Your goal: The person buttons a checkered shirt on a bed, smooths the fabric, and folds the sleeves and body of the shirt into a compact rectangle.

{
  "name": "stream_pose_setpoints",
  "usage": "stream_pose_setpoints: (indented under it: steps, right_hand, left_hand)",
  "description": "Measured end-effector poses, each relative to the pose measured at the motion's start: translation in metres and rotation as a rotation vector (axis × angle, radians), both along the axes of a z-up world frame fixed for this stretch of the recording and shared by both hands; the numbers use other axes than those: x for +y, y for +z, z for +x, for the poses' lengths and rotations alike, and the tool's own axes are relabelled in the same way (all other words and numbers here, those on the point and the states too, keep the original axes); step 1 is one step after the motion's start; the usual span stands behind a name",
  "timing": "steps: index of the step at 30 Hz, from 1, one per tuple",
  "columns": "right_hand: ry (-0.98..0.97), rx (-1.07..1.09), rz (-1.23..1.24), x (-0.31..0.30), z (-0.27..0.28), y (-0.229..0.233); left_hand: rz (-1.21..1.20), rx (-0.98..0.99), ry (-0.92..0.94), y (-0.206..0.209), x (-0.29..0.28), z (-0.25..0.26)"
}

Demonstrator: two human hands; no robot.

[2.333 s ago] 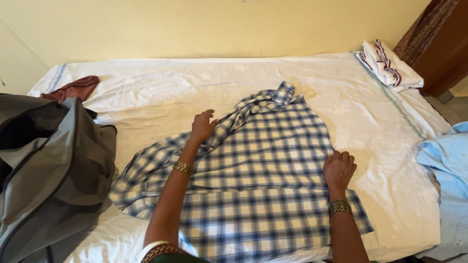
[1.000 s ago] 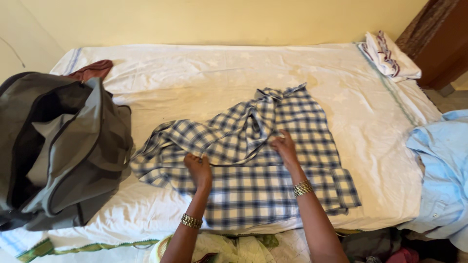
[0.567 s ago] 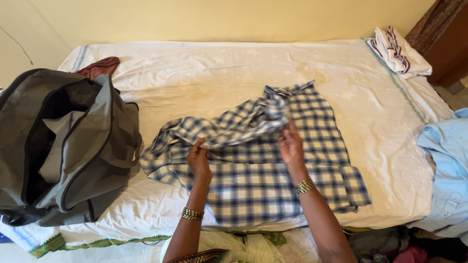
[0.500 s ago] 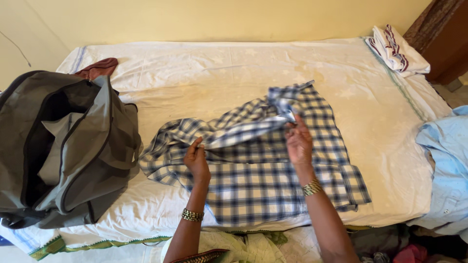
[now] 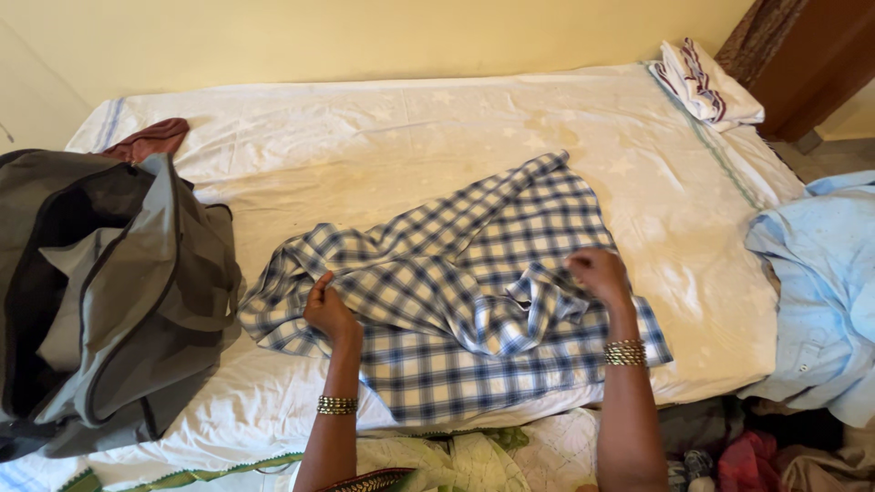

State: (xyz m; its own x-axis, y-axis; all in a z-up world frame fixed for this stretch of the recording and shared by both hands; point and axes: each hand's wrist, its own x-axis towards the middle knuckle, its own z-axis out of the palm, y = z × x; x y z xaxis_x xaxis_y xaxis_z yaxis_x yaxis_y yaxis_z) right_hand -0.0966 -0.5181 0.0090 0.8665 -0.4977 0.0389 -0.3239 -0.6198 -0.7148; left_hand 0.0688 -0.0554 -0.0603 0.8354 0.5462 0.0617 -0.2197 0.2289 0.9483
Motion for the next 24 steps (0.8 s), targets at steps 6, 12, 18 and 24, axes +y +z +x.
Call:
stream_pose_setpoints:
  steps: [6, 12, 18, 24]
  right_hand:
    - [0.198, 0.481, -0.312, 0.026, 0.009, 0.004]
    - [0.208, 0.335, 0.088, 0.034, 0.012, 0.0]
    - [-0.454, -1.026, 0.765, -0.079, -0.015, -0.015]
    - [-0.655, -1.148, 0.355, -0.126, -0.062, -0.05]
  left_hand:
    - [-0.141, 0.102, -0.147, 0.024, 0.015, -0.002]
    - [-0.333, 0.092, -0.187, 0.02, 0.028, 0.016]
    - [-0.525, 0.132, -0.068, 0.01, 0.056, 0.029]
    - [-0.337, 0.157, -0.035, 0.027, 0.04, 0.018]
